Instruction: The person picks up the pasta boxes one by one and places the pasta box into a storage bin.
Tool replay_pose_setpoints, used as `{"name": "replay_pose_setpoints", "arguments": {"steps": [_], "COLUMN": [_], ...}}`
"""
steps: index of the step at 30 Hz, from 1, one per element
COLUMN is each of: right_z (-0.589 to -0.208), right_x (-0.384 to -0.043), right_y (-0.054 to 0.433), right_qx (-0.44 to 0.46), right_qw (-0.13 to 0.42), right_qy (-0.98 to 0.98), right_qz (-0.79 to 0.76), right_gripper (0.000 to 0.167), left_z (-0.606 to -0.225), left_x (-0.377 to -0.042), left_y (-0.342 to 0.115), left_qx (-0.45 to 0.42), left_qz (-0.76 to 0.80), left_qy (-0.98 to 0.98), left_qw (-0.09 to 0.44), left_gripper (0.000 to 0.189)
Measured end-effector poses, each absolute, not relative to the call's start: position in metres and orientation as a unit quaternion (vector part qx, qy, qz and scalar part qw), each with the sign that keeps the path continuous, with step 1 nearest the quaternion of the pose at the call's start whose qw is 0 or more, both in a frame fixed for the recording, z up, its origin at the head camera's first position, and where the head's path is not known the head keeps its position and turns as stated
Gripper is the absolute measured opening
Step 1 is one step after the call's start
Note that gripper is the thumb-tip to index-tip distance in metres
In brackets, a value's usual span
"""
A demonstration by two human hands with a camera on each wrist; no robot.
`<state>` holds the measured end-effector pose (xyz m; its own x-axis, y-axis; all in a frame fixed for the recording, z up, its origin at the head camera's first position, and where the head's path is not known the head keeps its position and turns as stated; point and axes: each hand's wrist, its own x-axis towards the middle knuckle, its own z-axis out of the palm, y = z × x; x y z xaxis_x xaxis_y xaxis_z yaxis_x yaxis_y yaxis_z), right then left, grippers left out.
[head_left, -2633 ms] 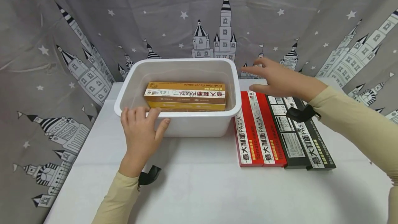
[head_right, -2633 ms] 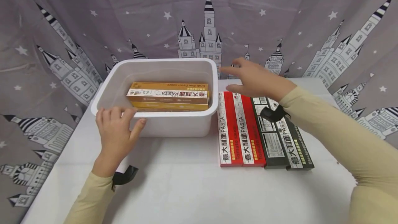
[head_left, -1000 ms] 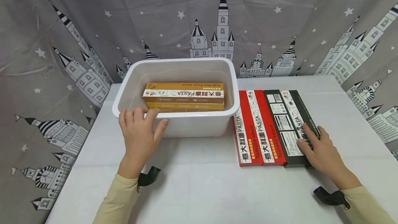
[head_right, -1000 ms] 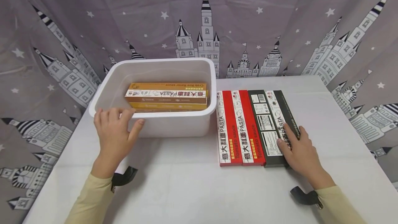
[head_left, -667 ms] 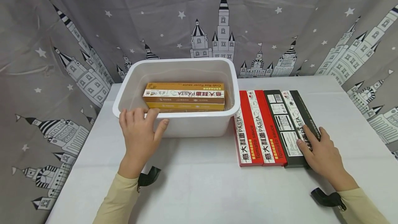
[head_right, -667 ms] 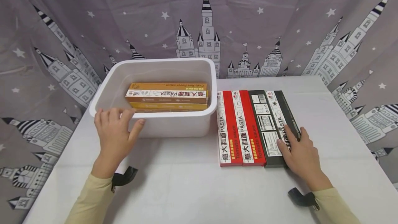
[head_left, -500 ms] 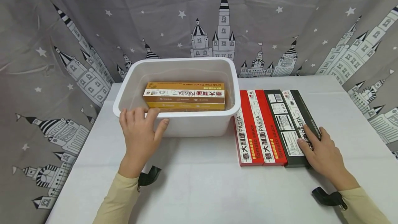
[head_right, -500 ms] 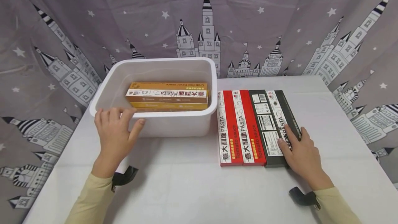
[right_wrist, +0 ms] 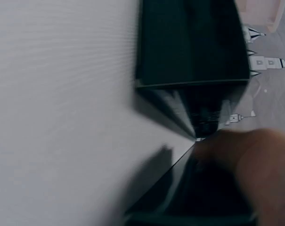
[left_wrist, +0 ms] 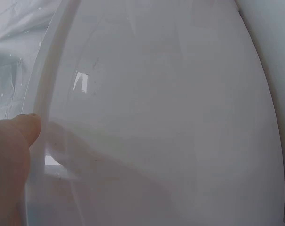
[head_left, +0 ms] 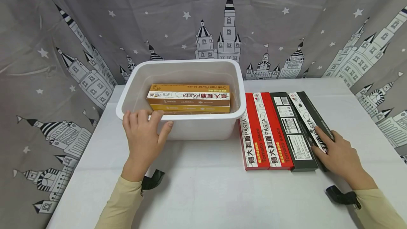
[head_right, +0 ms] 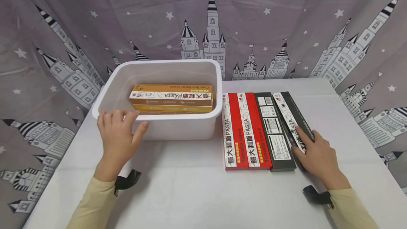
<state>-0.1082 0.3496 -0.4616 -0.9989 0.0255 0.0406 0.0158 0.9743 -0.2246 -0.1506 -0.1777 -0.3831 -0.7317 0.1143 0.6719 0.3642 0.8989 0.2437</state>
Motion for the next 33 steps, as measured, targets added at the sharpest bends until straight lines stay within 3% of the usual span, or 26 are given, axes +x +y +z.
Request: {"name": "replay_pose_setpoints", "arguments": {"steps": [6,12,18,25,33], "right_z": [-0.459,-0.462,-0.462,-0.461,-0.462], "right_x": [-0.111,-0.111,-0.111,-0.112,-0.111], "right_y": [0.348,0.342,0.338,0.336,0.336], "right_qx": [-0.058,-0.078,-0.087,-0.085,-0.085], "right_qw": [-0.028,-0.015,-0.015,-0.011,-0.005], "right_qy": [-0.993,-0.992,-0.991,-0.991,-0.992], "right_qz": [0.098,0.099,0.096,0.102,0.098], "right_gripper": [0.074,0.074,0.077,0.075,0.074], "left_z": [-0.384,-0.383,-0.382,-0.382,-0.383], "left_x": [-0.151,-0.151,-0.151,-0.150,-0.151], "left_y": [-0.177,-0.177,-0.178,-0.178,-0.178], "left_qx": [-0.133,-0.134,-0.132,-0.131,-0.132], "left_qz": [-0.183,-0.183,-0.184,-0.185,-0.184], "left_qy": [-0.912,-0.912,-0.914,-0.914,-0.913], "left_qw": [0.343,0.342,0.338,0.338,0.340], "left_gripper": [0.039,0.050,0.049,0.072,0.074]}}
